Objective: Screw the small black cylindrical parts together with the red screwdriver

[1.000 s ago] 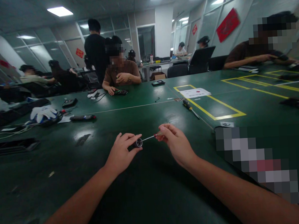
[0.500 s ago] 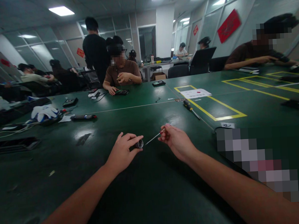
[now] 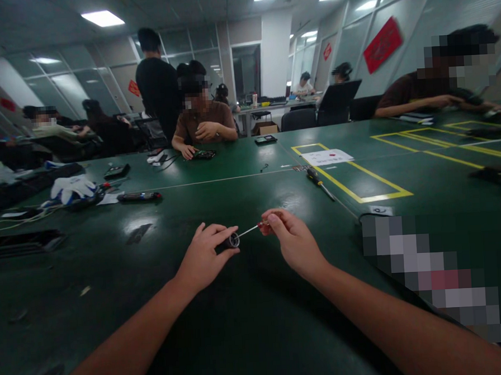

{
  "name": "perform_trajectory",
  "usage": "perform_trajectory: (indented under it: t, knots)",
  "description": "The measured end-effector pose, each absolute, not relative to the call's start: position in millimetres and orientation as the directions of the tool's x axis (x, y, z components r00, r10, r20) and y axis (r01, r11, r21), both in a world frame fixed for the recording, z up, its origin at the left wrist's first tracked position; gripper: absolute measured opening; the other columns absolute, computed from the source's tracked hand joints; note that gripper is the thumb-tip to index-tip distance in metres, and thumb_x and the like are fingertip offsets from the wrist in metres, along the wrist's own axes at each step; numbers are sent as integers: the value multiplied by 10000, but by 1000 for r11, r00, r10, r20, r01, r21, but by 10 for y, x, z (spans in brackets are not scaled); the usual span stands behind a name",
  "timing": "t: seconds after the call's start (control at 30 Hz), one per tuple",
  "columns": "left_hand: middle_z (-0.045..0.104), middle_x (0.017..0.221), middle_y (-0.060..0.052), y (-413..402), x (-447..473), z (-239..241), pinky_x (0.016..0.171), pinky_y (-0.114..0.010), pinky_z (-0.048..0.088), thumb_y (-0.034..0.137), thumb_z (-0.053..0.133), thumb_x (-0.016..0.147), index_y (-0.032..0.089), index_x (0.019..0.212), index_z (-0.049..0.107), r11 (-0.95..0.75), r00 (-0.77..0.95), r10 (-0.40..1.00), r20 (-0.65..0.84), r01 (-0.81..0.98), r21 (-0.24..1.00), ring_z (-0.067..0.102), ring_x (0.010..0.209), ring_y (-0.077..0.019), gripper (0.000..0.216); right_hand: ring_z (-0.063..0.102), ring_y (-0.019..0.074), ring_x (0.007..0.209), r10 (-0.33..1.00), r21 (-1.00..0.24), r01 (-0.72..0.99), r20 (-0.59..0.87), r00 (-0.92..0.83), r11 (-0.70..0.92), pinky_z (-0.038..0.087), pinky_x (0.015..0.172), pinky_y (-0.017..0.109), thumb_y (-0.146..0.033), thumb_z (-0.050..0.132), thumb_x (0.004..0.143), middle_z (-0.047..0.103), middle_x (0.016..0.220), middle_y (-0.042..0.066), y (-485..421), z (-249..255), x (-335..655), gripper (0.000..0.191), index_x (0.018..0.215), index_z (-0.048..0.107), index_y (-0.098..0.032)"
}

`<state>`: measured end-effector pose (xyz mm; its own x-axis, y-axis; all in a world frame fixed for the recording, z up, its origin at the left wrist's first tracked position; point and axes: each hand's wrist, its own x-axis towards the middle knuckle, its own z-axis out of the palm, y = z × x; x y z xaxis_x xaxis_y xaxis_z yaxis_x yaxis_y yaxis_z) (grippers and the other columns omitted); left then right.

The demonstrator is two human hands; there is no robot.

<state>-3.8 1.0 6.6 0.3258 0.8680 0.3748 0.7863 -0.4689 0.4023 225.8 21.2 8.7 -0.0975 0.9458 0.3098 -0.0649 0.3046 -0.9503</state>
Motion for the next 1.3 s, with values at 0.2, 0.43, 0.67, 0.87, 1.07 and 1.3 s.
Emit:
perform_trajectory:
  t: [0.2, 0.43, 0.67, 0.87, 1.07, 1.3]
  knots:
    - [695, 1210, -50, 12, -35, 90, 1147, -607, 382, 228, 743, 880, 284, 1321, 668, -433, 280, 886, 368, 784, 446, 624, 1139, -263, 451, 684, 208, 834, 942, -949, -12, 316, -110, 316, 520, 831, 378, -425, 589, 971, 720, 875, 31, 194, 126, 2271, 216, 1011, 684, -236]
    - [691, 1219, -48, 3, -35, 91, 1134, -601, 397, 225, 743, 886, 283, 1334, 657, -442, 282, 880, 382, 781, 442, 624, 1139, -258, 459, 643, 190, 769, 948, -952, -32, 307, -91, 305, 500, 770, 354, -421, 590, 963, 695, 832, 23, 218, 122, 2273, 220, 980, 691, -226]
    - [692, 1202, -45, 1, -40, 93, 1189, -637, 296, 208, 733, 891, 290, 1321, 667, -447, 295, 877, 379, 790, 420, 623, 1145, -254, 444, 600, 173, 729, 963, -962, -201, 218, -158, 184, 475, 720, 334, -486, 664, 912, 663, 812, 9, 186, 110, 2247, 257, 969, 702, -239]
    - [686, 1186, -43, 6, -40, 80, 1188, -661, 268, 197, 725, 898, 290, 1335, 657, -481, 344, 862, 372, 787, 387, 630, 1135, -244, 452, 619, 178, 758, 986, -945, -300, 155, -59, 131, 483, 757, 341, -498, 725, 859, 684, 807, 10, 197, 108, 2220, 270, 908, 714, -232]
    - [684, 1164, -43, 17, -70, 70, 1182, -652, 301, 196, 730, 892, 297, 1319, 670, -519, 374, 836, 401, 777, 356, 635, 1107, -237, 443, 631, 174, 756, 997, -924, -383, 36, -71, 6, 513, 798, 350, -447, 742, 862, 703, 832, 31, 257, 38, 2214, 242, 886, 729, -206]
    - [674, 1194, -43, 48, -77, 98, 1204, -638, 265, 200, 708, 910, 297, 1325, 668, -470, 335, 866, 372, 800, 372, 620, 1162, -246, 428, 541, 142, 600, 975, -825, -521, -210, -75, -218, 523, 695, 326, -350, 679, 915, 592, 649, -3, 407, 9, 2333, 224, 753, 673, -196]
